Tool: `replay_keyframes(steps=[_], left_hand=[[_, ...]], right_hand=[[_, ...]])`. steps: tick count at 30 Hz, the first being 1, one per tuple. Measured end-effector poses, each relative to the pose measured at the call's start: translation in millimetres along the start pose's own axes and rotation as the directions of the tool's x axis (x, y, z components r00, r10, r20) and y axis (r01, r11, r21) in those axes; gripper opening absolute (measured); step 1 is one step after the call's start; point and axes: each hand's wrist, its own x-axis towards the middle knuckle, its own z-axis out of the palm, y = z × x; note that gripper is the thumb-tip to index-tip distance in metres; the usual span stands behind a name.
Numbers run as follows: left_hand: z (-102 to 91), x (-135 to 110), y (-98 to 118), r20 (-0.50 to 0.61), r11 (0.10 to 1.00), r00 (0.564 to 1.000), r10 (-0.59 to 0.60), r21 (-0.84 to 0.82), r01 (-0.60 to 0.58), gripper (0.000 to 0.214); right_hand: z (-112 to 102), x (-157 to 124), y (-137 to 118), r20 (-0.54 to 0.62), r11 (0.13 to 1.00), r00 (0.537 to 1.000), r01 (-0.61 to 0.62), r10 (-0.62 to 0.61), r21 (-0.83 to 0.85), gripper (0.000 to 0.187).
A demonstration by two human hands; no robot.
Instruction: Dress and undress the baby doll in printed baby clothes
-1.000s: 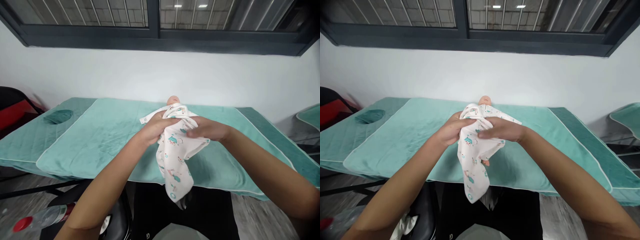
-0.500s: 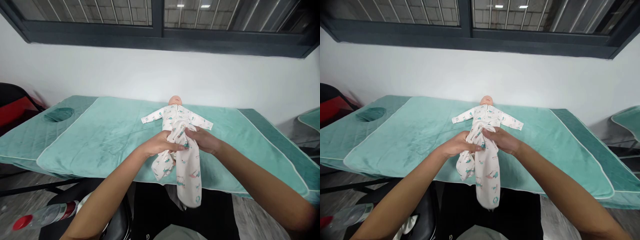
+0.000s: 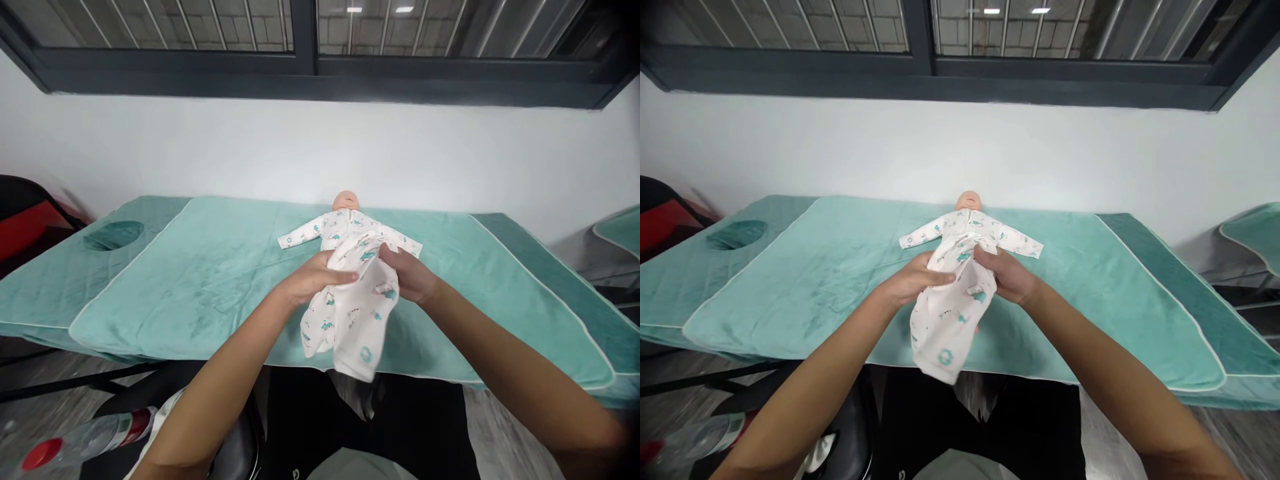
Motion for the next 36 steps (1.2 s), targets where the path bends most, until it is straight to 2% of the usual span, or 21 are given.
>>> replay_keyframes(steps=[3,5,7,9,11,13,15,17,20,23,25,27,30,33,36], left_hand=[[3.5,7,-1,-0.191,0.972,0.962,0.195,-0.092,-0.215,0.054],[6.4,8,-5,-0.223,0.954,0.948,0.228,-0.143,-0.263,0.054],[7.3,5,-11,-0.177,0.97,0.974,0.138,-0.175,-0.169,0.051],[5.6,-3,-21,-0.105,0.988,0.994,-0.022,-0.152,0.006,0.049],[2.7,-11,-35,-0.053,0.985,0.986,-0.159,-0.068,0.156,0.047],[0.8,-17,-51,-0.023,0.973,0.972,-0.232,0.008,0.233,0.045],[1.2,-19,-66,-0.004,0.963,0.965,-0.262,0.064,0.262,0.044],[4.0,-20,-77,-0.011,0.958,0.969,-0.247,0.151,0.246,0.042],[9.8,-20,-84,-0.075,0.886,0.989,-0.129,0.439,0.149,0.035],[13.5,-21,-82,-0.105,0.71,0.993,-0.046,0.696,0.106,0.028],[14.5,-20,-78,-0.078,0.642,0.995,-0.055,0.761,0.095,0.029],[15.5,-20,-74,-0.034,0.621,0.995,-0.089,0.78,0.082,0.03],[18.8,-18,-70,0.004,0.649,0.991,-0.133,0.756,0.084,0.031],[21.0,-17,-70,0.04,0.784,0.985,-0.165,0.612,0.106,0.034],[16.1,-11,-72,0.048,0.89,0.973,-0.226,0.416,0.186,0.042]], right_hand=[[3,-4,0,0.098,0.983,0.99,-0.089,0.105,-0.159,0.051],[6,-7,3,0.07,0.973,0.991,-0.098,0.115,-0.21,0.044],[8,-11,11,-0.048,0.989,0.997,-0.068,0.062,-0.13,0.044],[9,-19,28,-0.152,0.998,0.987,-0.057,0.053,-0.019,0.047],[7,-30,56,-0.21,0.994,0.971,-0.111,0.113,0.021,0.046],[2,-42,90,-0.321,0.983,0.933,-0.181,0.165,-0.021,0.044],[-4,-51,120,-0.471,0.956,0.869,-0.247,0.148,-0.157,0.04],[-8,-56,142,-0.565,0.898,0.822,-0.298,0.069,-0.324,0.036],[-9,-58,153,-0.567,0.82,0.824,-0.314,-0.014,-0.478,0.031],[-6,-56,151,-0.535,0.805,0.845,-0.298,-0.028,-0.513,0.027],[-5,-55,151,-0.534,0.81,0.845,-0.293,-0.031,-0.509,0.028],[-7,-55,152,-0.535,0.815,0.844,-0.287,-0.032,-0.502,0.032],[-15,-56,157,-0.497,0.847,0.867,-0.243,-0.03,-0.473,0.038],[-26,-61,160,-0.457,0.927,0.889,-0.141,-0.037,-0.348,0.04],[-31,-68,159,-0.494,0.964,0.865,-0.054,-0.084,-0.26,0.039]])
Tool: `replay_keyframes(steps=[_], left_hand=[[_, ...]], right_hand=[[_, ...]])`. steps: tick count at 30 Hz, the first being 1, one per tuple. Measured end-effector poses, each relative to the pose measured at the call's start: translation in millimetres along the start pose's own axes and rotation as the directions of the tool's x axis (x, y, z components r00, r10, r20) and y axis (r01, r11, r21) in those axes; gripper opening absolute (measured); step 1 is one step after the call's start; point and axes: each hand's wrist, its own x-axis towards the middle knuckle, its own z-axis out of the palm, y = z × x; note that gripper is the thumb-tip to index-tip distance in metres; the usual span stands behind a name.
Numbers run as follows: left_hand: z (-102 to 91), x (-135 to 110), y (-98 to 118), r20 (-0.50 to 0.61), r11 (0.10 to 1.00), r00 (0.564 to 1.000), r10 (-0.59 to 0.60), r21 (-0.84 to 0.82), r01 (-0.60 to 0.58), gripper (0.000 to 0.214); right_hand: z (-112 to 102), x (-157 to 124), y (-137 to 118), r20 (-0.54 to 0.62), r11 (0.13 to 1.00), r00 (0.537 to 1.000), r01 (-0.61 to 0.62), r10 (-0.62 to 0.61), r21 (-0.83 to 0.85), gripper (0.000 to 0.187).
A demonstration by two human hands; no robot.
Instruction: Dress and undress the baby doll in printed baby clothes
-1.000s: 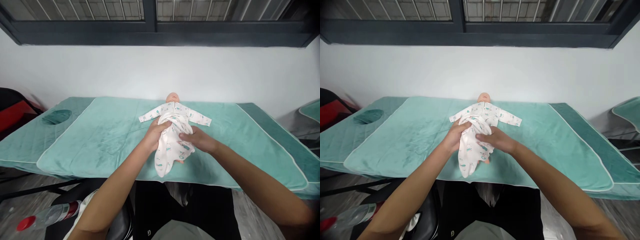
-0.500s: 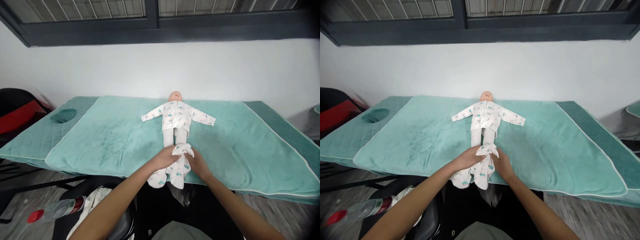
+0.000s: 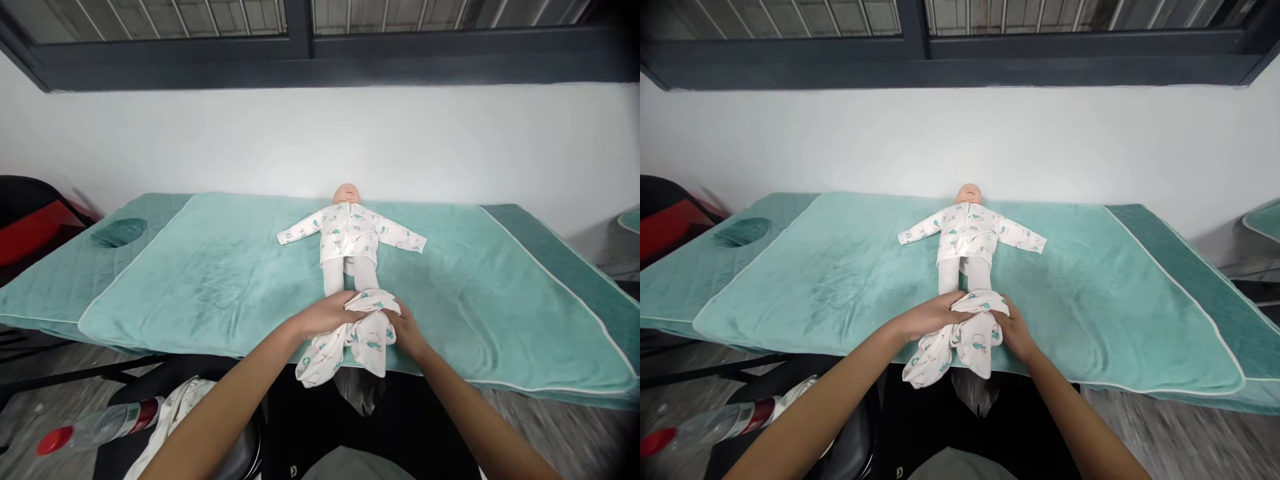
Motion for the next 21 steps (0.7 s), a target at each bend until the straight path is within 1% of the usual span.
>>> replay_keyframes(steps=[2,4,7,10,13,16,17,19,21], left_hand=[[-6.3,7,-3,-0.052,0.999,0.998,-0.034,-0.037,0.032,0.04],[-13.1,17,-5,-0.154,1.0,0.988,-0.029,-0.002,0.029,0.031],[-20.4,31,-3,-0.283,0.991,0.959,0.029,0.132,0.009,0.021],[-23.7,45,-1,-0.373,0.946,0.921,0.114,0.324,0.014,0.014],[-25.0,59,-2,-0.415,0.867,0.881,0.227,0.499,0.011,0.012],[-24.2,71,-7,-0.431,0.767,0.834,0.344,0.641,0.015,0.018],[-23.7,73,-9,-0.431,0.736,0.821,0.374,0.677,0.02,0.021],[-23.6,77,-9,-0.416,0.683,0.805,0.423,0.73,0.019,0.025],[-25.5,82,-5,-0.418,0.641,0.783,0.461,0.767,0.033,0.029]], right_hand=[[-1,0,-3,-0.026,1.0,0.999,0.022,-0.022,0.002,0.035],[0,7,-7,-0.029,0.998,0.999,0.045,-0.046,-0.031,0.033],[1,29,-15,-0.07,0.989,0.992,0.1,-0.108,-0.11,0.031],[1,56,-21,-0.102,0.98,0.984,0.131,-0.147,-0.147,0.027],[1,75,-23,-0.128,0.983,0.981,0.132,-0.149,-0.129,0.024],[-1,82,-19,-0.181,0.989,0.976,0.101,-0.12,-0.108,0.024],[-2,82,-16,-0.18,0.991,0.978,0.093,-0.109,-0.094,0.025],[-7,82,-12,-0.139,0.997,0.987,0.074,-0.076,-0.021,0.027],[-12,81,-8,-0.054,0.992,0.998,0.049,-0.043,0.12,0.032]])
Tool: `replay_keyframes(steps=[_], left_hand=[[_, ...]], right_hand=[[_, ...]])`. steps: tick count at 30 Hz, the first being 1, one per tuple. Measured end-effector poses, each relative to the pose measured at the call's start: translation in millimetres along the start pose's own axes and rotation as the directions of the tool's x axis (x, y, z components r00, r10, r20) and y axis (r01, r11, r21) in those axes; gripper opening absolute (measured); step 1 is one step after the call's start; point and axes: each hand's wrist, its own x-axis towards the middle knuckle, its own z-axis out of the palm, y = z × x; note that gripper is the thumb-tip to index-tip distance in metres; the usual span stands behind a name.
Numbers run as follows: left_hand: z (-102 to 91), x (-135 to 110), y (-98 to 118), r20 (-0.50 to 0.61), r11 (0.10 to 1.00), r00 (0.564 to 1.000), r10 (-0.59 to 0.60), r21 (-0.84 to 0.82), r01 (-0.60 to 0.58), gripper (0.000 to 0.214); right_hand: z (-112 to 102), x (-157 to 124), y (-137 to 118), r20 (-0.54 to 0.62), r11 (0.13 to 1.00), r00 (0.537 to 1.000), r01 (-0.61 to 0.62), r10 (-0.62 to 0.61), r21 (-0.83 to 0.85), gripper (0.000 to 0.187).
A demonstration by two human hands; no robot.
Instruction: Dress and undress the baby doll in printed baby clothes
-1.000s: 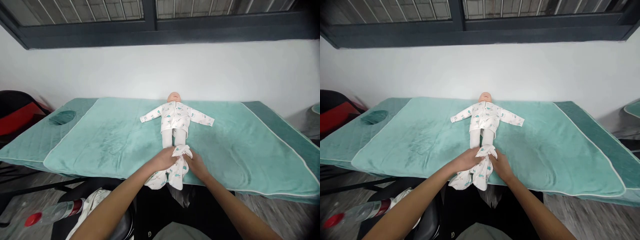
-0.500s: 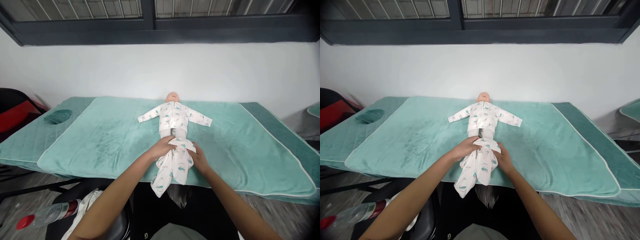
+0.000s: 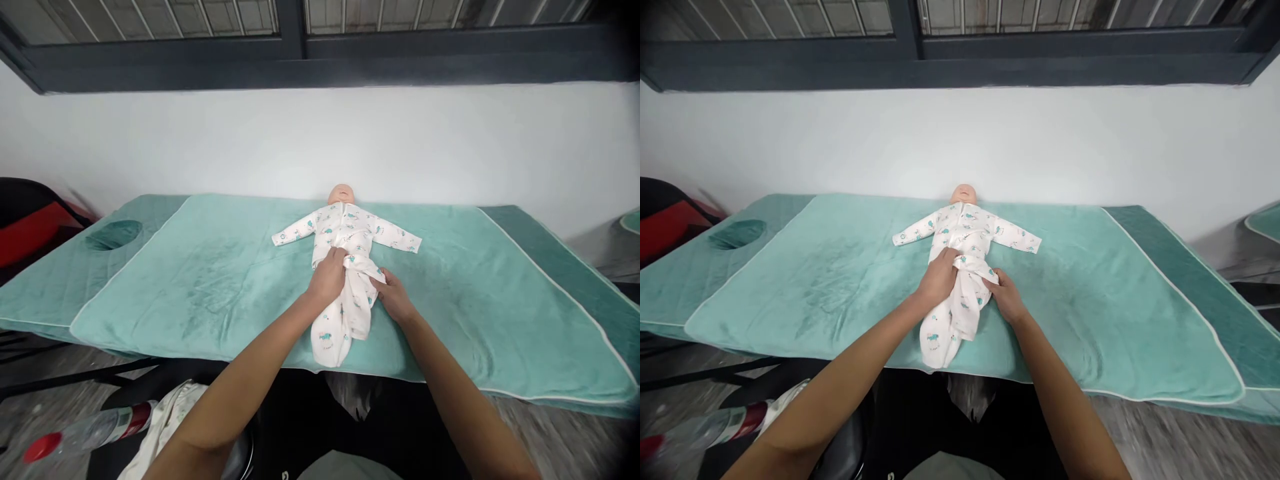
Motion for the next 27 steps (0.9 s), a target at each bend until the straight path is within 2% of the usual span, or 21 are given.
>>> replay_keyframes(steps=[2,4,7,10,13,16,19,22,24,27], left_hand=[[-2.6,9,1,-0.044,0.999,0.999,-0.006,0.038,0.008,0.031],[-5.8,19,0,-0.055,1.0,0.998,-0.027,0.014,0.027,0.028],[-12.7,28,-5,0.049,0.982,0.998,-0.037,-0.183,0.045,0.019],[-26.7,29,-13,0.198,0.921,0.979,-0.05,-0.371,0.122,0.014],[-45.4,27,-20,0.326,0.869,0.942,-0.083,-0.44,0.229,0.03],[-56.6,33,-27,0.349,0.783,0.929,-0.121,-0.541,0.305,0.044],[-51.2,48,-33,0.238,0.655,0.953,-0.185,-0.693,0.3,0.046],[-32.7,62,-37,0.084,0.625,0.972,-0.219,-0.753,0.206,0.043],[-20.1,65,-42,0.081,0.602,0.978,-0.192,-0.777,0.182,0.041],[-11.3,61,-54,0.173,0.475,0.976,-0.131,-0.853,0.215,0.037]], right_hand=[[-3,0,2,0.08,0.989,0.996,-0.039,0.027,0.144,0.038],[-3,1,5,0.098,0.974,0.995,-0.051,0.03,0.22,0.041],[0,7,9,-0.021,0.977,1.0,0.001,0.004,0.215,0.036],[-1,19,12,-0.108,0.986,0.993,0.059,-0.042,0.158,0.031],[-6,32,9,-0.056,0.989,0.997,0.061,-0.054,0.137,0.03],[-10,39,1,0.054,0.981,0.998,0.008,-0.019,0.195,0.032],[-12,38,-3,0.142,0.98,0.99,-0.014,-0.014,0.196,0.03],[-14,33,-2,0.157,0.999,0.987,0.033,-0.04,0.042,0.028],[-17,30,-6,0.156,0.994,0.986,0.065,-0.051,-0.084,0.029],[-21,29,-28,0.245,0.939,0.966,0.161,-0.086,-0.305,0.03]])
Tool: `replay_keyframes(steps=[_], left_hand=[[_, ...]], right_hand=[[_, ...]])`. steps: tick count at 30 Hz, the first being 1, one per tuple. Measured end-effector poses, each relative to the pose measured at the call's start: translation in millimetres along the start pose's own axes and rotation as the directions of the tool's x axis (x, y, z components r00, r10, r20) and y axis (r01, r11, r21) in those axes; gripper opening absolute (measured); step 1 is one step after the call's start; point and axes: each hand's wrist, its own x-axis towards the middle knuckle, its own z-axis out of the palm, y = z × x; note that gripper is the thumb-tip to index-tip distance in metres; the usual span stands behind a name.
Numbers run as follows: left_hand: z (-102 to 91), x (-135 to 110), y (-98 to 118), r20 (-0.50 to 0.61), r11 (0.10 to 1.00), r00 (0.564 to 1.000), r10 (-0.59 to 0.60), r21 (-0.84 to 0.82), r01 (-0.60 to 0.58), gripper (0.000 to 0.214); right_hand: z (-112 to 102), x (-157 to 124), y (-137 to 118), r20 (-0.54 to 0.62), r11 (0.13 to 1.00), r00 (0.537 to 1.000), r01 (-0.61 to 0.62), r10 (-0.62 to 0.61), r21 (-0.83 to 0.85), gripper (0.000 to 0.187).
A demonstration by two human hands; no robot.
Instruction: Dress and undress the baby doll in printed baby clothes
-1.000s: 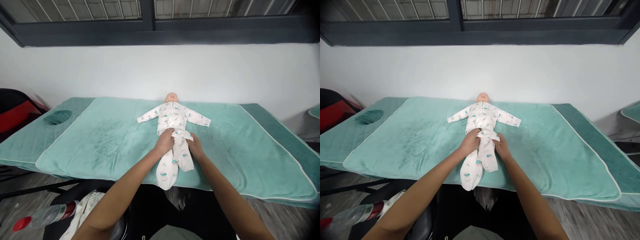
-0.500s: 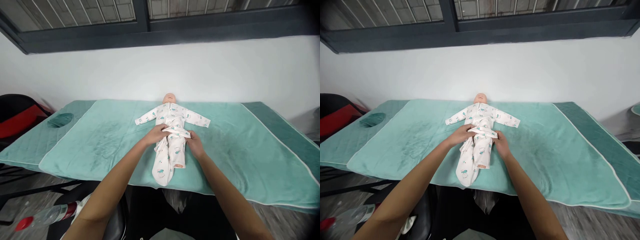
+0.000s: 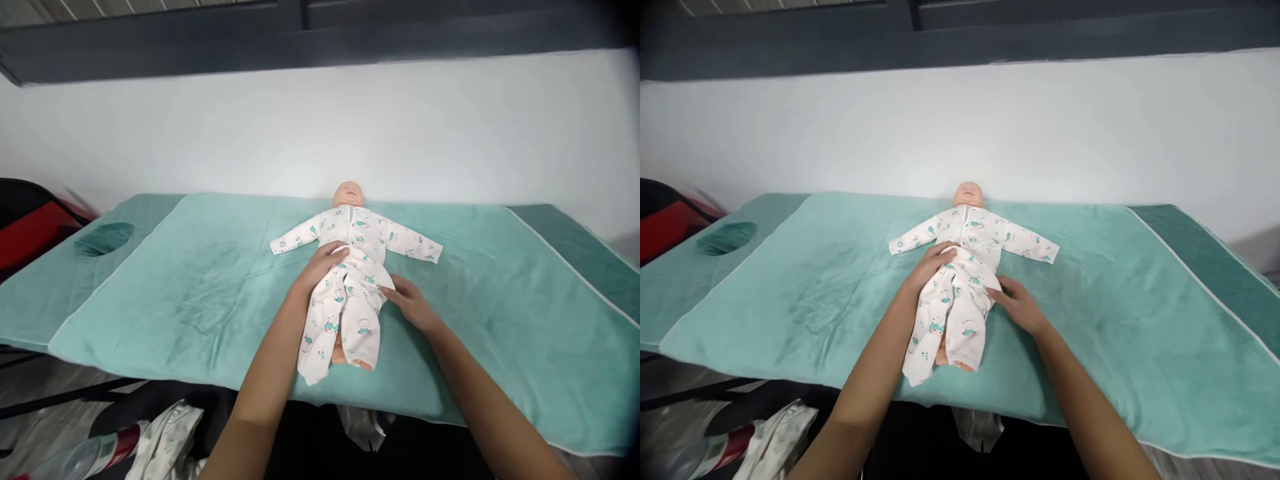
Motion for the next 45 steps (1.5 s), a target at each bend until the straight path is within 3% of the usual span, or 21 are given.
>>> replay_keyframes(steps=[3,7,10,13,17,20,22,24,26,28,30,31,32,34,36,37,38,40,43,45], left_hand=[[-12.4,-5,-6,0.054,0.986,0.998,-0.044,-0.158,0.052,0.036],[-19.0,-7,-10,0.0,0.984,1.0,0.01,-0.181,-0.01,0.033],[-17.6,-7,-18,-0.133,0.978,0.991,0.021,-0.203,-0.048,0.036],[-18.5,-10,-26,-0.163,0.964,0.986,-0.029,-0.264,-0.015,0.042],[-25.0,-14,-23,0.029,0.973,0.998,-0.059,-0.221,0.064,0.05],[-28.9,-19,-11,0.259,0.994,0.964,-0.063,-0.066,0.083,0.052],[-27.7,-21,-6,0.32,0.995,0.943,-0.09,-0.001,0.095,0.057],[-23.0,-21,-8,0.223,0.991,0.971,-0.091,-0.077,0.111,0.052],[-16.5,-19,-15,0.017,0.965,0.998,-0.057,-0.255,0.06,0.041],[-10.6,-16,-22,-0.154,0.916,0.987,-0.036,-0.4,-0.029,0.036],[-7.3,-15,-26,-0.205,0.89,0.978,-0.039,-0.452,-0.059,0.037],[-7.0,-15,-25,-0.206,0.892,0.977,-0.044,-0.448,-0.055,0.038],[-7.5,-16,-23,-0.203,0.906,0.978,-0.04,-0.419,-0.05,0.039],[-10.4,-19,-16,-0.14,0.954,0.99,-0.004,-0.298,-0.039,0.046],[-14.0,-22,-8,0.007,0.986,1.0,0.013,-0.168,-0.012,0.055],[-15.3,-23,-6,0.091,0.992,0.996,-0.009,-0.124,0.02,0.058],[-15.8,-24,-5,0.155,0.993,0.987,-0.047,-0.101,0.063,0.061],[-14.5,-25,-7,0.162,0.983,0.98,-0.112,-0.126,0.134,0.06],[-9.5,-26,-14,0.004,0.96,0.993,-0.114,-0.256,0.111,0.05],[-6.5,-28,-17,-0.09,0.949,0.992,-0.083,-0.312,0.051,0.042]], right_hand=[[0,18,-36,0.112,0.982,0.991,0.092,-0.074,-0.166,0.028],[31,63,-71,0.202,0.985,0.979,0.055,-0.021,-0.166,0.03],[56,86,-69,0.308,0.982,0.95,0.006,0.053,-0.188,0.027],[60,87,-55,0.33,0.992,0.94,-0.114,0.09,0.053,0.024],[51,77,-41,0.196,0.814,0.964,-0.256,0.178,0.521,0.029],[50,76,-38,0.133,0.752,0.966,-0.255,0.22,0.608,0.028],[51,77,-36,0.14,0.747,0.968,-0.249,0.207,0.616,0.032],[50,78,-36,0.18,0.762,0.969,-0.243,0.167,0.601,0.037],[47,79,-39,0.298,0.824,0.949,-0.252,0.106,0.508,0.042],[43,79,-43,0.482,0.916,0.874,-0.244,0.065,0.319,0.044],[42,79,-46,0.626,0.969,0.777,-0.202,0.068,0.145,0.039],[42,78,-46,0.65,0.974,0.756,-0.197,0.079,0.111,0.035],[44,78,-45,0.635,0.968,0.768,-0.215,0.086,0.129,0.032],[48,76,-39,0.496,0.915,0.863,-0.276,0.102,0.293,0.033],[53,75,-31,0.302,0.82,0.942,-0.288,0.148,0.494,0.038],[55,75,-27,0.238,0.78,0.956,-0.277,0.168,0.562,0.041],[56,75,-25,0.206,0.753,0.962,-0.268,0.178,0.601,0.044],[56,77,-24,0.205,0.738,0.964,-0.261,0.169,0.623,0.048],[51,79,-30,0.293,0.807,0.95,-0.259,0.112,0.531,0.049],[46,80,-37,0.473,0.901,0.879,-0.247,0.054,0.357,0.045]])
